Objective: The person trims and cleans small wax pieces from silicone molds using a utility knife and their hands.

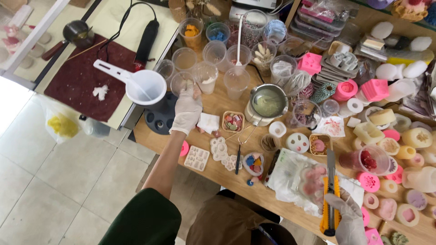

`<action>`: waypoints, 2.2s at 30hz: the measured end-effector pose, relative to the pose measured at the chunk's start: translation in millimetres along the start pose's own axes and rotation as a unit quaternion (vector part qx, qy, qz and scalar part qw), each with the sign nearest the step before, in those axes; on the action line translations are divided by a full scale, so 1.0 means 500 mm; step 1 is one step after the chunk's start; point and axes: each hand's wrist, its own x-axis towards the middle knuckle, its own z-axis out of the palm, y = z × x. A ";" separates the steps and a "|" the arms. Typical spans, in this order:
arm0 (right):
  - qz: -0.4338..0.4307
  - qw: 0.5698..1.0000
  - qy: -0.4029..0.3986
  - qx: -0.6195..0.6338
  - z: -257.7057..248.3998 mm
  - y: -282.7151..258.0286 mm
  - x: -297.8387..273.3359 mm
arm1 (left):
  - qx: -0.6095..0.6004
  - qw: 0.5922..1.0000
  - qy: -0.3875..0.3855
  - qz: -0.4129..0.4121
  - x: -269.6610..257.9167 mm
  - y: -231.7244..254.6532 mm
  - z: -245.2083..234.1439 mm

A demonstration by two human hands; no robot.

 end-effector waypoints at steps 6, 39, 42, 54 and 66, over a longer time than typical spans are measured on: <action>-0.001 0.999 0.024 0.027 0.024 0.003 -0.002 | 0.052 0.990 0.037 0.124 0.052 0.027 0.037; 0.023 0.992 0.122 0.001 0.133 -0.160 -0.070 | 0.291 0.801 0.141 0.505 0.058 0.368 -0.070; 0.028 0.994 0.101 0.016 0.138 -0.182 -0.085 | 0.244 0.877 -0.131 0.392 -0.088 0.403 -0.079; 0.009 0.991 0.130 -0.014 0.082 -0.162 -0.112 | 0.214 0.857 -0.142 0.446 -0.330 0.204 0.158; 0.008 0.991 0.118 -0.066 0.097 -0.162 -0.103 | 0.301 0.795 -0.149 0.506 -0.291 0.161 0.216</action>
